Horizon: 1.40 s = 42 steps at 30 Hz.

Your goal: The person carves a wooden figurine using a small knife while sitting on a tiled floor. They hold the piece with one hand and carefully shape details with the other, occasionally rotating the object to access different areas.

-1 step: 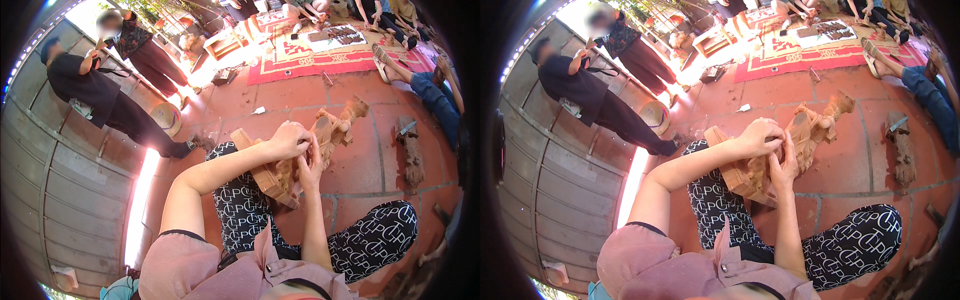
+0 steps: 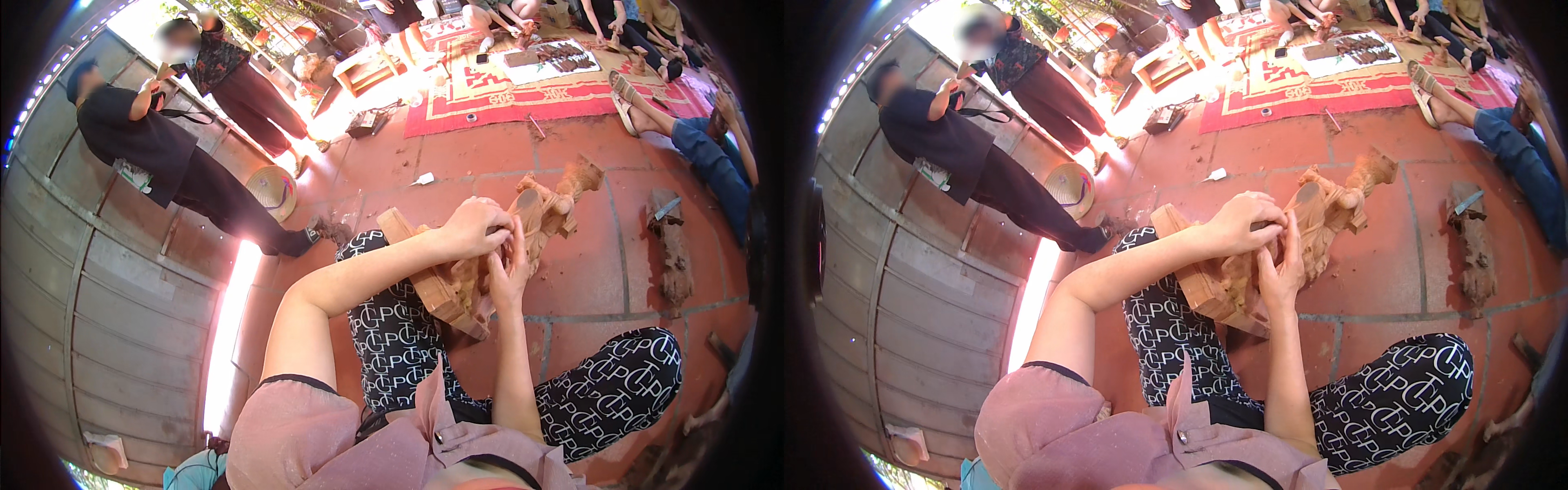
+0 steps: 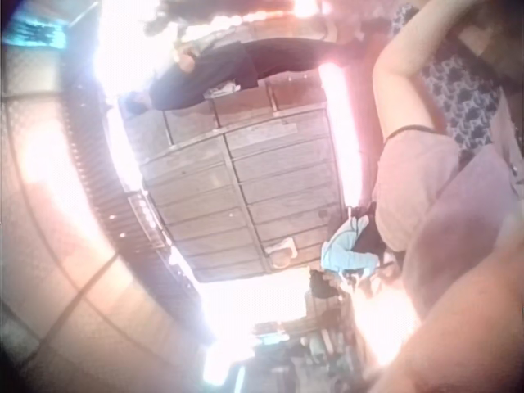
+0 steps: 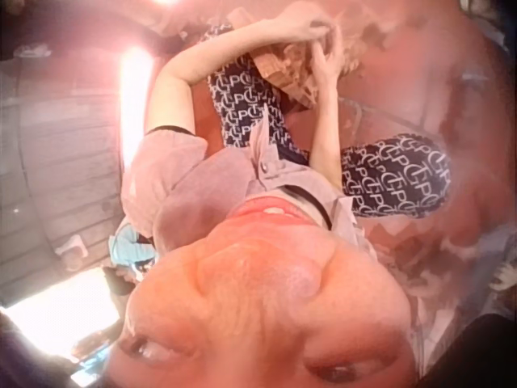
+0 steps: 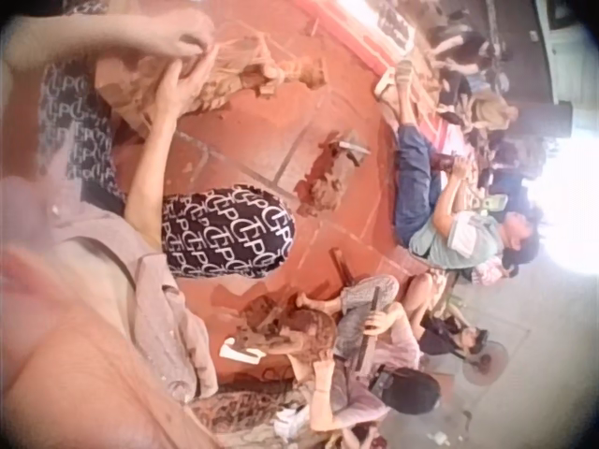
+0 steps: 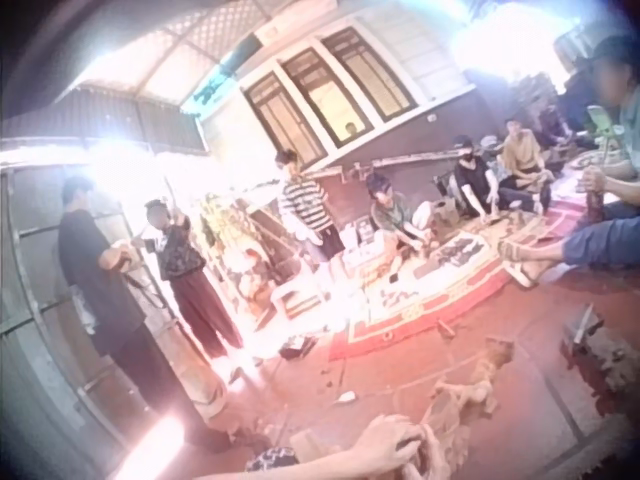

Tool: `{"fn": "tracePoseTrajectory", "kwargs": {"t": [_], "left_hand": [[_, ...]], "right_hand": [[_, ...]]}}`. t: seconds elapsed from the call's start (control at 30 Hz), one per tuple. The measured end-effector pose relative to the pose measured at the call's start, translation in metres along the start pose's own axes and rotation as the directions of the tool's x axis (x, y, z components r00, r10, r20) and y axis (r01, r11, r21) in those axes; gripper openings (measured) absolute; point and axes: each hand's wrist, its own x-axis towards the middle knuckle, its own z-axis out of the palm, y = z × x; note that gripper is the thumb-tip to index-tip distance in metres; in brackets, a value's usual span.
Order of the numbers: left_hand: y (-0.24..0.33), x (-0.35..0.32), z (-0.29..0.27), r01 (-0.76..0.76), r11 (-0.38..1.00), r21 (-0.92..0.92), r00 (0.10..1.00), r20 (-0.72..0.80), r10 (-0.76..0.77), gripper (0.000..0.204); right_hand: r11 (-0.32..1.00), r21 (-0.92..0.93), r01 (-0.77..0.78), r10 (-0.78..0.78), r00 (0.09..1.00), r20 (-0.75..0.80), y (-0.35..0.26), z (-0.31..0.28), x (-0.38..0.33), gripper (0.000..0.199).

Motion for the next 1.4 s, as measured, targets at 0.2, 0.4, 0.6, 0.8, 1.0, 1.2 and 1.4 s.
{"fn": "tracePoseTrajectory", "kwargs": {"t": [0.2,0.4,0.6,0.8,1.0,1.2,1.4], "left_hand": [[0.01,0.003,-0.01,0.154,0.987,0.046,0.974,0.159,-0.159,0.016],[-0.008,0.01,0.007,0.025,0.999,-0.035,0.999,0.034,-0.024,0.015],[0.017,0.011,-0.005,0.124,0.977,0.173,0.986,0.084,-0.14,0.017],[0.004,0.01,-0.007,0.106,0.993,0.048,0.983,0.144,-0.111,0.019],[0.01,0.014,-0.004,0.081,0.996,-0.039,0.991,0.111,-0.076,0.019],[0.017,0.016,-0.01,0.065,0.961,0.269,0.969,0.215,-0.125,0.021],[0.008,0.014,-0.001,-0.037,0.979,0.199,0.995,0.096,0.018,0.021]], "right_hand": [[0.999,-0.045,0.007,-0.006,0.999,0.032,0.01,-0.005,-0.001,0.07],[0.994,0.098,-0.04,0.043,0.998,-0.036,0.006,0.003,-0.002,0.068],[1.0,-0.013,-0.027,0.027,0.999,-0.025,0.013,-0.004,-0.002,0.067],[0.954,-0.3,-0.027,-0.029,0.983,-0.181,0.012,-0.002,-0.007,0.059],[0.884,-0.467,0.011,-0.107,0.978,-0.179,0.027,0.0,-0.012,0.042],[0.877,-0.479,0.022,-0.109,0.982,-0.155,0.026,-0.004,-0.011,0.034],[0.866,-0.5,0.035,-0.126,0.981,-0.15,0.028,-0.003,-0.012,0.032]]}}
